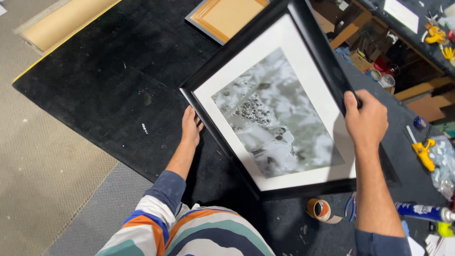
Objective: Completing the framing of artwork by applying backing tape, stapling the backboard, attaching hanging wire, and cleaning the glass.
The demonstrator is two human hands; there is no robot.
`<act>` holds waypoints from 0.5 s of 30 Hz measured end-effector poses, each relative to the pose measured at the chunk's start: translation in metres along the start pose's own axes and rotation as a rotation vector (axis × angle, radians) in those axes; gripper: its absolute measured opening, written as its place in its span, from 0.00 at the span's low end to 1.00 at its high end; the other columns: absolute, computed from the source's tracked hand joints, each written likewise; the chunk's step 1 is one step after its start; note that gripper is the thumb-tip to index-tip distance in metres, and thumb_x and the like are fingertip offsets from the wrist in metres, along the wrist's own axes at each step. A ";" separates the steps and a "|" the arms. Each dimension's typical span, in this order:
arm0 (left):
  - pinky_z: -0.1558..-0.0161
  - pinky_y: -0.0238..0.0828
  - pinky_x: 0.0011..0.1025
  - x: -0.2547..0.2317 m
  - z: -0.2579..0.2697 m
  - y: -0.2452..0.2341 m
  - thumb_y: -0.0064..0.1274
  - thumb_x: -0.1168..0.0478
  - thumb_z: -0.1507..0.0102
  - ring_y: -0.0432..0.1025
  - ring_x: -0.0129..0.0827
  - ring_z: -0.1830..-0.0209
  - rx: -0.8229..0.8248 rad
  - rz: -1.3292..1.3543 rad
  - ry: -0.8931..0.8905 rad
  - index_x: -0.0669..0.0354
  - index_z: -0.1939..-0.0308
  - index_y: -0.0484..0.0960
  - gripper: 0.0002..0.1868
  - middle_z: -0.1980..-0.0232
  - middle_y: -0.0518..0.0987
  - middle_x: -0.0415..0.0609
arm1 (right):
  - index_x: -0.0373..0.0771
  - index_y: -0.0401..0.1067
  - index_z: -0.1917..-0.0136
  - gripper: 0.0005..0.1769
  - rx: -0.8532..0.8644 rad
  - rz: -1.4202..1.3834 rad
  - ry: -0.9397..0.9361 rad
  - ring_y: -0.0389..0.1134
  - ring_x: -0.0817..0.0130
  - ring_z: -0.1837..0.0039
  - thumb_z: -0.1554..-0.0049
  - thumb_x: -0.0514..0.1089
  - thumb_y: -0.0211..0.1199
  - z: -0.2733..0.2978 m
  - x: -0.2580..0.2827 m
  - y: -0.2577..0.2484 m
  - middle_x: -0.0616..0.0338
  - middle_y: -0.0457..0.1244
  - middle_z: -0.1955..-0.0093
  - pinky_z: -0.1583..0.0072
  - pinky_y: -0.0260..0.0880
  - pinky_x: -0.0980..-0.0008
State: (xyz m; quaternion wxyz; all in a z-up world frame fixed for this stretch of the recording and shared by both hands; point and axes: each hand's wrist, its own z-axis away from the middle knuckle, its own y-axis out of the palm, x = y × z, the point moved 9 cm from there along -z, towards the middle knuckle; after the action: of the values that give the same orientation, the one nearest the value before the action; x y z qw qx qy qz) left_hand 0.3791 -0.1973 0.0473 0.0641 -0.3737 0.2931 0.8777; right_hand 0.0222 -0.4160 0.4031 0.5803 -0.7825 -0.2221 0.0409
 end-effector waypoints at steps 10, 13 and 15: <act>0.61 0.64 0.20 0.010 0.074 -0.029 0.45 0.44 0.27 0.71 0.27 0.70 0.165 -0.350 0.076 0.47 0.83 0.63 0.30 0.80 0.63 0.37 | 0.51 0.74 0.47 0.18 -0.214 0.243 -0.267 0.72 0.53 0.54 0.34 0.65 0.64 0.043 0.067 -0.026 0.69 0.69 0.51 0.67 0.62 0.52; 0.48 0.66 0.30 0.000 0.151 0.003 0.49 0.43 0.31 0.64 0.30 0.66 0.527 -0.271 0.054 0.53 0.77 0.70 0.25 0.70 0.68 0.44 | 0.48 0.70 0.50 0.21 -0.290 0.236 -0.366 0.69 0.57 0.53 0.37 0.65 0.68 0.095 0.083 -0.032 0.63 0.65 0.56 0.63 0.63 0.55; 0.40 0.72 0.44 0.005 0.191 0.009 0.47 0.46 0.31 0.78 0.47 0.46 0.694 -0.365 0.056 0.71 0.53 0.78 0.26 0.56 0.81 0.63 | 0.57 0.71 0.52 0.22 -0.397 0.327 -0.425 0.66 0.65 0.58 0.40 0.73 0.59 0.137 0.090 -0.029 0.67 0.58 0.62 0.59 0.69 0.61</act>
State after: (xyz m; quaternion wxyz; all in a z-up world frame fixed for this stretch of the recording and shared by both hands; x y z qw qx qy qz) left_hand 0.2542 -0.0977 0.1526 0.3335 -0.3997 0.5028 0.6901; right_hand 0.0508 -0.2522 0.4030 0.3429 -0.8796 -0.2132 0.2515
